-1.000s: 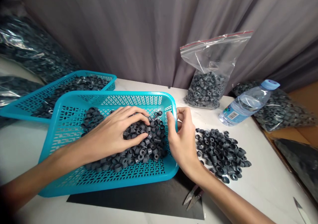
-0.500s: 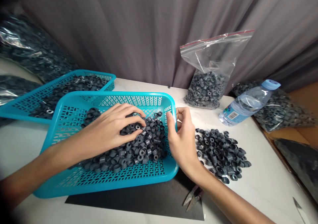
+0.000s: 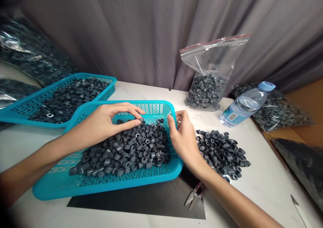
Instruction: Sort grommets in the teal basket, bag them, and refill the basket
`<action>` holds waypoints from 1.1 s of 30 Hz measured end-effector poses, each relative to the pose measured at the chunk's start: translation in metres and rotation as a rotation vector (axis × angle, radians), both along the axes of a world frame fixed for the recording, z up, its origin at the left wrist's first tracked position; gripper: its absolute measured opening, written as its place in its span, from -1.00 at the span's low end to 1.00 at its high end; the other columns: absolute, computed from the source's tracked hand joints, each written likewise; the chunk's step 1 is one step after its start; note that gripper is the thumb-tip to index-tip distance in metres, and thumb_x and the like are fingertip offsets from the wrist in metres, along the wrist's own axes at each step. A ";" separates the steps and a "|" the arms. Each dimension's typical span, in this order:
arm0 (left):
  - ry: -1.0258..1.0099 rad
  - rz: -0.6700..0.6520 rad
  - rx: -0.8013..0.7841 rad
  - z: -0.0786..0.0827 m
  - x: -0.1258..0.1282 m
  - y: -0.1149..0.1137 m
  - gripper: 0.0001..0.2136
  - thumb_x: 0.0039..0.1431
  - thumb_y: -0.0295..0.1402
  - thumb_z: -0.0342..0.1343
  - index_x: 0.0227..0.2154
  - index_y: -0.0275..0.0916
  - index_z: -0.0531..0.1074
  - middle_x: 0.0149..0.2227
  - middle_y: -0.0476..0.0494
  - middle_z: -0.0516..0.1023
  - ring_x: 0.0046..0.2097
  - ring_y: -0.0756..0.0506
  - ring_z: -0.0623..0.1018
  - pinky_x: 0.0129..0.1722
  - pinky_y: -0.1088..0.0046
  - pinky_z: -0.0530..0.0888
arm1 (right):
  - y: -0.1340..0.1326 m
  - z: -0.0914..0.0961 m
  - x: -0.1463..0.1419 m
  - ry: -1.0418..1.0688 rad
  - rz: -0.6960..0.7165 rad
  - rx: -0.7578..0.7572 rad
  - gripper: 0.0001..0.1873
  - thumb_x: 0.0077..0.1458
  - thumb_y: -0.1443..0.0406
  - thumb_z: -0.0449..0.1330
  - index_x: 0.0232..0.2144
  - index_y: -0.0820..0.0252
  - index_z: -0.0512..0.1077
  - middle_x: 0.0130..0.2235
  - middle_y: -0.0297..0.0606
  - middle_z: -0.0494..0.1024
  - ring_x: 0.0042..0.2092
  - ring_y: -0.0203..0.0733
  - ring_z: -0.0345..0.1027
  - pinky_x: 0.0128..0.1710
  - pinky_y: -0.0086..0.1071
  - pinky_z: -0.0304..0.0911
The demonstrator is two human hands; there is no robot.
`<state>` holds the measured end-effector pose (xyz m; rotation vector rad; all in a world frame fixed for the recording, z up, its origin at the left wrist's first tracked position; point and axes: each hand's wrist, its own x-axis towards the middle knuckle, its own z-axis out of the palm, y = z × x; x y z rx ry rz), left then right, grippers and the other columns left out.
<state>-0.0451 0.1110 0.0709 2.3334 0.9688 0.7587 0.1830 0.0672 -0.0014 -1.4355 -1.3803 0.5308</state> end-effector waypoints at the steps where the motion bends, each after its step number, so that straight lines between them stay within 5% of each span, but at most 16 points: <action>1: -0.048 0.016 -0.059 0.002 0.000 -0.001 -0.87 0.26 -0.24 0.25 -0.26 -0.17 0.61 -0.09 -0.06 0.68 0.01 -0.13 0.63 0.18 0.21 0.49 | 0.002 0.000 0.003 -0.028 0.022 -0.045 -0.66 0.32 -0.02 0.13 -0.22 0.13 0.33 -0.27 -0.25 0.50 -0.23 -0.13 0.37 -0.23 -0.22 0.26; 4: -0.169 0.034 -0.230 0.005 0.003 -0.010 -0.85 0.21 -0.24 0.30 -0.31 -0.21 0.57 -0.17 -0.08 0.70 -0.08 -0.13 0.67 0.10 0.24 0.57 | -0.004 0.006 0.019 -0.188 0.091 -0.160 -0.59 0.32 -0.06 0.08 -0.14 0.14 0.39 -0.26 -0.23 0.50 -0.27 -0.10 0.39 -0.24 -0.18 0.27; 7: -0.225 0.029 -0.376 0.005 0.010 -0.030 -0.83 0.18 -0.23 0.32 -0.36 -0.21 0.51 -0.24 -0.06 0.70 -0.15 -0.11 0.69 0.00 0.28 0.63 | -0.034 0.017 0.051 -0.445 0.045 -0.107 -0.55 0.32 -0.07 0.09 0.03 0.08 0.39 -0.14 -0.18 0.50 -0.31 -0.11 0.39 -0.26 -0.15 0.27; 10: -0.247 -0.004 -0.534 -0.004 0.025 -0.063 -0.83 0.15 -0.25 0.34 -0.34 -0.19 0.49 -0.30 -0.01 0.68 -0.26 -0.05 0.68 -0.16 0.41 0.64 | -0.076 0.018 0.091 -0.649 0.347 -0.133 -0.70 0.35 0.08 0.14 0.07 -0.04 0.39 -0.04 -0.17 0.50 -0.13 -0.06 0.42 -0.14 -0.14 0.33; 13: -0.229 -0.089 -0.623 -0.018 0.044 -0.100 -0.81 0.17 -0.24 0.32 -0.18 -0.11 0.51 -0.27 0.05 0.68 -0.27 0.00 0.65 -0.27 0.53 0.59 | -0.106 0.010 0.116 -0.672 0.578 -0.186 -0.59 0.29 0.15 0.24 0.16 -0.12 0.38 0.10 -0.15 0.47 0.09 0.00 0.35 0.02 -0.11 0.35; 18: -0.158 -0.233 -0.455 -0.024 0.061 -0.135 -0.83 0.26 -0.26 0.27 -0.11 -0.11 0.59 -0.21 0.00 0.70 -0.30 -0.01 0.64 -0.17 0.55 0.60 | -0.114 0.005 0.112 -0.718 0.613 -0.204 -0.90 0.28 0.21 0.26 -0.16 -0.09 0.54 0.03 -0.20 0.51 0.00 0.02 0.32 -0.03 -0.05 0.32; 23: -0.018 -0.415 -0.094 -0.022 0.052 -0.116 -0.76 0.40 -0.39 0.09 0.05 -0.13 0.54 0.00 -0.08 0.67 -0.05 -0.12 0.67 0.07 0.41 0.59 | -0.115 0.012 0.097 -0.622 0.661 -0.328 -0.88 0.38 0.24 0.11 -0.25 0.03 0.42 -0.13 -0.20 0.50 -0.07 -0.03 0.28 -0.09 -0.12 0.30; 27: 0.033 -0.438 0.120 -0.025 0.045 -0.102 -0.72 0.46 -0.44 -0.05 -0.02 -0.20 0.57 0.02 -0.19 0.66 0.03 -0.21 0.64 0.12 0.23 0.55 | -0.122 0.015 0.098 -0.582 0.665 -0.406 -0.88 0.38 0.15 0.12 -0.16 0.02 0.39 -0.08 -0.21 0.46 -0.04 -0.05 0.28 -0.05 -0.16 0.31; 29: 0.002 -0.416 -0.008 -0.032 0.043 -0.106 -0.75 0.45 -0.40 -0.01 -0.01 -0.20 0.57 -0.02 -0.18 0.67 -0.01 -0.18 0.65 0.08 0.27 0.57 | -0.125 0.016 0.100 -0.560 0.682 -0.446 -0.86 0.36 0.12 0.15 -0.16 0.01 0.38 -0.07 -0.22 0.45 -0.03 -0.06 0.29 -0.06 -0.19 0.32; 33: -0.192 -0.163 -0.634 -0.059 0.043 -0.120 -0.79 0.27 -0.18 0.27 -0.12 -0.13 0.62 -0.25 -0.05 0.69 -0.22 -0.07 0.66 -0.16 0.47 0.60 | -0.124 0.011 0.102 -0.480 0.680 -0.442 -0.87 0.38 0.15 0.12 -0.22 0.03 0.36 -0.15 -0.26 0.47 -0.11 -0.12 0.34 -0.12 -0.26 0.32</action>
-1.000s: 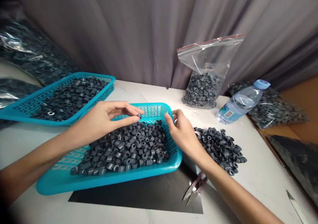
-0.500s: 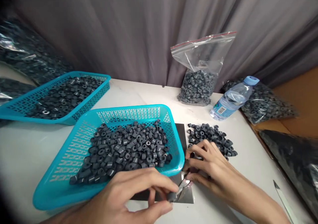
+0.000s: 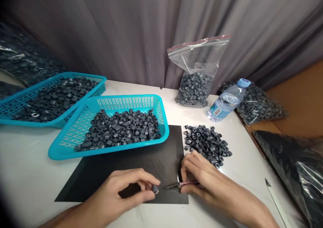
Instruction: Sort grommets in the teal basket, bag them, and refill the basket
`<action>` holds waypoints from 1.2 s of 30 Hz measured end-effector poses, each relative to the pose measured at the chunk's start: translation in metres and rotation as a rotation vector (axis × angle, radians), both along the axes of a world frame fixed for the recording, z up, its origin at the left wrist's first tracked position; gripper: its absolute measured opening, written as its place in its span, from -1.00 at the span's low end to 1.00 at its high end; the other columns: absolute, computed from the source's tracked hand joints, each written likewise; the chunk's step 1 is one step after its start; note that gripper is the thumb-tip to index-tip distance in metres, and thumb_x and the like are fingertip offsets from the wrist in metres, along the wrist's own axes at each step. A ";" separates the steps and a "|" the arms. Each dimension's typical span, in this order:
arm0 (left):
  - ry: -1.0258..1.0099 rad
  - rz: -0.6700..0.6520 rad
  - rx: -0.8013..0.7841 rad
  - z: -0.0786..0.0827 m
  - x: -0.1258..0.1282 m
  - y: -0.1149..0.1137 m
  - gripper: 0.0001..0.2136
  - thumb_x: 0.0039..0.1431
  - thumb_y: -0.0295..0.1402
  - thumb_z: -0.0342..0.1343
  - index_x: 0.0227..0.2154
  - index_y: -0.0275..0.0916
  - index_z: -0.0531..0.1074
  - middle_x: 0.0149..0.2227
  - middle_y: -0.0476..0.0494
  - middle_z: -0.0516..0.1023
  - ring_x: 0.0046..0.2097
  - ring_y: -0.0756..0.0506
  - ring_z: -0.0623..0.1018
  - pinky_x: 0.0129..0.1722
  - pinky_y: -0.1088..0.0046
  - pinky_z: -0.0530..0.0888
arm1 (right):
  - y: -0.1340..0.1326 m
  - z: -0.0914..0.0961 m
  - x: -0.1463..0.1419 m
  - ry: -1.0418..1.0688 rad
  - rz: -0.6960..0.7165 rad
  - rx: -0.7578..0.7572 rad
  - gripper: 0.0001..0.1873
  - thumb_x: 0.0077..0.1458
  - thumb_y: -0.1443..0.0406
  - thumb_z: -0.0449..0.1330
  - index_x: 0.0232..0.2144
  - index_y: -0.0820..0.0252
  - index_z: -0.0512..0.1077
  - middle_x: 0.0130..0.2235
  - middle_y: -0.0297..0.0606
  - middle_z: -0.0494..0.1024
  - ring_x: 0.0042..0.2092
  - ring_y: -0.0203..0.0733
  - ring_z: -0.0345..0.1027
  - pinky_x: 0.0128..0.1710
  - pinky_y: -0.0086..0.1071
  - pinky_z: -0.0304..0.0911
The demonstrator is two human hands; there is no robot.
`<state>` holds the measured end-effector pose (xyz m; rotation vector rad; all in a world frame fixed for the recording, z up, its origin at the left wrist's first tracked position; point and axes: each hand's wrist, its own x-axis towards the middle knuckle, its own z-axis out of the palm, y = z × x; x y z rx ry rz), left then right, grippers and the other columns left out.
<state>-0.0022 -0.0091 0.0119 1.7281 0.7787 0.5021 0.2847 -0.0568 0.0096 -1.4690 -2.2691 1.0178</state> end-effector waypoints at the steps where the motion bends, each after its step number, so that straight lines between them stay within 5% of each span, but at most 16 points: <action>1: -0.047 0.057 -0.154 -0.007 0.000 0.000 -0.77 0.25 -0.15 0.28 -0.13 -0.15 0.62 -0.28 -0.06 0.69 -0.24 -0.07 0.66 -0.18 0.47 0.59 | 0.001 -0.002 -0.001 0.025 -0.024 -0.002 -0.86 0.40 0.16 0.10 -0.22 0.04 0.36 -0.18 -0.27 0.48 -0.16 -0.14 0.35 -0.17 -0.28 0.31; 4: -0.206 0.118 -0.398 -0.016 0.002 0.008 -0.71 0.23 -0.15 0.31 -0.12 -0.23 0.59 -0.28 -0.15 0.70 -0.26 -0.08 0.66 -0.19 0.41 0.59 | 0.002 -0.006 -0.006 0.125 -0.158 0.003 -0.84 0.42 0.15 0.08 -0.22 0.04 0.36 -0.25 -0.32 0.49 -0.27 -0.20 0.36 -0.28 -0.32 0.28; 12: -0.281 0.177 -0.448 -0.010 0.003 0.020 -0.73 0.24 -0.23 0.32 -0.07 -0.23 0.63 -0.23 -0.16 0.73 -0.27 -0.02 0.65 -0.14 0.47 0.57 | -0.002 -0.015 -0.042 0.411 -0.421 0.070 -0.81 0.41 0.12 0.07 -0.11 0.05 0.38 -0.42 -0.41 0.37 -0.42 -0.30 0.28 -0.47 -0.46 0.21; 17: -0.308 0.209 -0.424 -0.019 0.003 0.016 -0.80 0.25 -0.26 0.31 -0.12 -0.19 0.67 -0.27 -0.09 0.73 -0.26 0.02 0.66 -0.12 0.57 0.56 | -0.006 -0.022 -0.052 0.329 -0.377 0.300 -0.84 0.32 0.22 0.23 -0.07 0.09 0.47 -0.30 -0.33 0.51 -0.35 -0.32 0.37 -0.41 -0.49 0.27; 21: -0.300 0.217 -0.442 -0.023 0.003 0.017 -0.76 0.20 -0.26 0.36 -0.08 -0.14 0.67 -0.24 -0.06 0.74 -0.24 0.04 0.66 -0.11 0.61 0.56 | -0.009 -0.025 -0.054 0.253 -0.293 0.544 -0.52 0.33 0.36 0.20 0.27 0.09 0.36 -0.33 -0.35 0.49 -0.42 -0.36 0.31 -0.48 -0.53 0.23; 25: -0.281 0.239 -0.478 -0.023 0.003 0.017 -0.72 0.13 -0.28 0.41 -0.08 -0.13 0.67 -0.24 -0.05 0.74 -0.24 0.03 0.67 -0.09 0.61 0.58 | -0.011 -0.029 -0.058 0.181 -0.214 0.624 -0.41 0.37 0.40 0.14 0.40 0.16 0.20 -0.36 -0.34 0.40 -0.41 -0.33 0.29 -0.43 -0.48 0.26; 36: -0.283 0.238 -0.403 -0.018 0.005 0.017 -0.79 0.14 -0.33 0.39 -0.14 -0.06 0.70 -0.22 -0.01 0.70 -0.24 0.06 0.66 -0.10 0.66 0.58 | -0.004 -0.031 -0.056 0.039 -0.118 0.759 -0.46 0.36 0.46 0.13 0.34 0.30 0.26 -0.36 -0.29 0.42 -0.38 -0.30 0.28 -0.41 -0.42 0.23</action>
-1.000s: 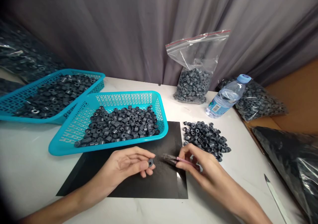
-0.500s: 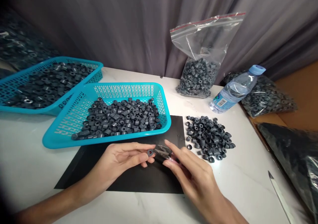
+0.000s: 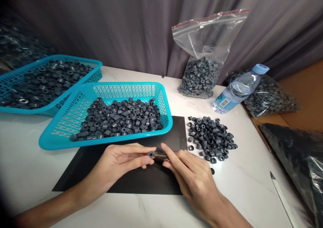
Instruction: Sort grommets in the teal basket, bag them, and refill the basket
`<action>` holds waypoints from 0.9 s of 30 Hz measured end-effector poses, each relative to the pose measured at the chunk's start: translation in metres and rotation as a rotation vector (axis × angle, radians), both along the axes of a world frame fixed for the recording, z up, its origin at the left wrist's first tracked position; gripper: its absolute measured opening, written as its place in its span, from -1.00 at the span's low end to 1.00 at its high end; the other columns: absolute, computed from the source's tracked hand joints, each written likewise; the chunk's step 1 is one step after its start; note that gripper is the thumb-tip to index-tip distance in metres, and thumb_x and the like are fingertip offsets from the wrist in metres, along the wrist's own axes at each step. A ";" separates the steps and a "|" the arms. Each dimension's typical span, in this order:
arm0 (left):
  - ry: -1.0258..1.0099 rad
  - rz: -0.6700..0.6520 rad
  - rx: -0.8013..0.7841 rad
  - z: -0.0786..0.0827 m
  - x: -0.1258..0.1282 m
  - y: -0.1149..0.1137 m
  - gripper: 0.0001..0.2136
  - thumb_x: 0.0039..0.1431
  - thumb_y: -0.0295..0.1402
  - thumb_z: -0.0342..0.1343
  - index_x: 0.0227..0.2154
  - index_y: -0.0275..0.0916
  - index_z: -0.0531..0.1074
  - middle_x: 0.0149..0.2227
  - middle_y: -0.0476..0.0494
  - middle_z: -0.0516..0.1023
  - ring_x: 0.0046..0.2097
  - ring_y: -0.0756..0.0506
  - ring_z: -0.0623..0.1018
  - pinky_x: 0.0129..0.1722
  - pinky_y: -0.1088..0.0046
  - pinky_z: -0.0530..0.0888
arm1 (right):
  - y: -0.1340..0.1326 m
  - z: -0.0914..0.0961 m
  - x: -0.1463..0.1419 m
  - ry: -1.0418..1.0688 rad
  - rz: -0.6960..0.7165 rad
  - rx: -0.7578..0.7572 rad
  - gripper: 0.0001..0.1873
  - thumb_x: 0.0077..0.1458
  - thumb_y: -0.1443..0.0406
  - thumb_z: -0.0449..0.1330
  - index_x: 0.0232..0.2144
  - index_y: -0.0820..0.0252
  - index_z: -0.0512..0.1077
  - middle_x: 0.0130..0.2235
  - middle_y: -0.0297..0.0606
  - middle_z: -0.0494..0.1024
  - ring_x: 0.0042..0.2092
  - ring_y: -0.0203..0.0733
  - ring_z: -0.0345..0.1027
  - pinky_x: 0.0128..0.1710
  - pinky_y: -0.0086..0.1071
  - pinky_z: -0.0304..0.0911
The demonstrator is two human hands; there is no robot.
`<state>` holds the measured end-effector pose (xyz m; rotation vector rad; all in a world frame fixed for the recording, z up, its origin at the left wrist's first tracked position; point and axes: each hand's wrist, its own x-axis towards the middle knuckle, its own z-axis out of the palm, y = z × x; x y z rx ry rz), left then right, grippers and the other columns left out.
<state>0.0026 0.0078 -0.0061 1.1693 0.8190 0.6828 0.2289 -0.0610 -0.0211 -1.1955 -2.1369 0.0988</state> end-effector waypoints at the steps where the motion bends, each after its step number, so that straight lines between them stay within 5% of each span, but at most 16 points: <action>1: 0.000 0.002 0.008 0.000 0.000 0.000 -0.79 0.14 -0.34 0.39 -0.14 -0.06 0.70 -0.22 -0.01 0.70 -0.25 0.06 0.65 -0.11 0.66 0.58 | 0.000 -0.001 0.000 -0.013 -0.005 0.005 -0.45 0.36 0.46 0.13 0.35 0.31 0.26 -0.36 -0.29 0.41 -0.38 -0.29 0.27 -0.41 -0.41 0.23; 27: -0.005 -0.069 -0.032 0.007 0.003 0.005 -0.81 0.15 -0.39 0.35 -0.16 -0.17 0.70 -0.29 -0.08 0.70 -0.30 0.04 0.59 -0.18 0.58 0.56 | 0.000 -0.003 0.002 -0.095 0.000 0.075 -0.45 0.34 0.49 0.16 0.34 0.38 0.26 -0.35 -0.28 0.45 -0.37 -0.28 0.20 -0.39 -0.36 0.15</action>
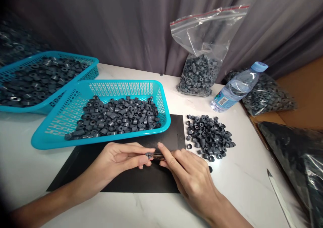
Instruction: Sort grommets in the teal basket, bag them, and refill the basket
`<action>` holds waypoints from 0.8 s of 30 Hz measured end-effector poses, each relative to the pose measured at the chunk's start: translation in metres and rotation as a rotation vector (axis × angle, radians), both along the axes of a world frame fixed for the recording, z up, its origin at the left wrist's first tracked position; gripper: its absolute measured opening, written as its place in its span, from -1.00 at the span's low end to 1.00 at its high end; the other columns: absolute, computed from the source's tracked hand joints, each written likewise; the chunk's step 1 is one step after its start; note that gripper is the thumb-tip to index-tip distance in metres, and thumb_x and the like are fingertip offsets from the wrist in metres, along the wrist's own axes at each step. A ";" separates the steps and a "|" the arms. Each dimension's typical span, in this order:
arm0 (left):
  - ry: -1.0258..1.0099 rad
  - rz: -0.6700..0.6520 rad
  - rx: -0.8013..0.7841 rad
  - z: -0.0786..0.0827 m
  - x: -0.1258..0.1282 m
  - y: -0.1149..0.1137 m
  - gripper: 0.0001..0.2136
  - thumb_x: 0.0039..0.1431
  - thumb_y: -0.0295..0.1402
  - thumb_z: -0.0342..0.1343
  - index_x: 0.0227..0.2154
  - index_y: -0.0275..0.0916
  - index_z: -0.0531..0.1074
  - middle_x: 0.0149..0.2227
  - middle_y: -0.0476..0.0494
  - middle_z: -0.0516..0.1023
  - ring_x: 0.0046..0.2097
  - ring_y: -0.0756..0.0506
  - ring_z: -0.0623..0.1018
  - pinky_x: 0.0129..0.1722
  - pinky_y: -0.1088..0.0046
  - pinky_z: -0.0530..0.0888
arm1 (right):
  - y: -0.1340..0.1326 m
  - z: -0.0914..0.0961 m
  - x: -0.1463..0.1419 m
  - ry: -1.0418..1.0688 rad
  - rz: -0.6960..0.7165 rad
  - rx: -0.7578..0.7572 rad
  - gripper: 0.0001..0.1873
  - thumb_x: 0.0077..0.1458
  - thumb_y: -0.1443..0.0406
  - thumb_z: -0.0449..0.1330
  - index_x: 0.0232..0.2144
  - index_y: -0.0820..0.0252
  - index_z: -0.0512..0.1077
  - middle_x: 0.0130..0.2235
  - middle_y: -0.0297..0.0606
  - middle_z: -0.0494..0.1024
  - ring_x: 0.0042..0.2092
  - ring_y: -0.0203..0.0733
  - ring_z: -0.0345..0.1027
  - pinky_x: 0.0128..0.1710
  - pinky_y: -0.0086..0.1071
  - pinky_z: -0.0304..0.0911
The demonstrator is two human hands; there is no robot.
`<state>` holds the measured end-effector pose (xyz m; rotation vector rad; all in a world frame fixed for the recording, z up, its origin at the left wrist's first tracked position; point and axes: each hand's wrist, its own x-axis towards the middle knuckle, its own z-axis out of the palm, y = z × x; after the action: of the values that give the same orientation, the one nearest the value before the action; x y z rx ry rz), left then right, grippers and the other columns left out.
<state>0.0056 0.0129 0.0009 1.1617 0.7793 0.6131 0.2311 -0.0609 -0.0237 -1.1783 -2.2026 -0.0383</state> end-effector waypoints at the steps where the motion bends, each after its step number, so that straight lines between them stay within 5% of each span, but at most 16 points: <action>1: 0.001 -0.002 -0.003 0.000 0.000 0.000 -0.81 0.16 -0.38 0.35 -0.15 -0.17 0.70 -0.29 -0.08 0.70 -0.29 0.03 0.59 -0.18 0.57 0.56 | 0.000 0.000 0.000 0.003 0.000 -0.002 -0.44 0.34 0.49 0.15 0.34 0.37 0.25 -0.35 -0.28 0.45 -0.37 -0.28 0.20 -0.39 -0.36 0.15; 24: 0.014 0.010 0.030 -0.001 -0.001 0.000 -0.82 0.17 -0.36 0.35 -0.16 -0.17 0.70 -0.28 -0.07 0.69 -0.26 0.03 0.60 -0.15 0.58 0.55 | -0.001 0.000 -0.002 0.000 -0.027 -0.007 -0.40 0.36 0.46 0.14 0.39 0.30 0.19 -0.33 -0.27 0.47 -0.38 -0.28 0.24 -0.38 -0.36 0.17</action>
<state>0.0044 0.0127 -0.0001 1.1915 0.7903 0.6272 0.2287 -0.0622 -0.0237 -1.2118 -2.1886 -0.0416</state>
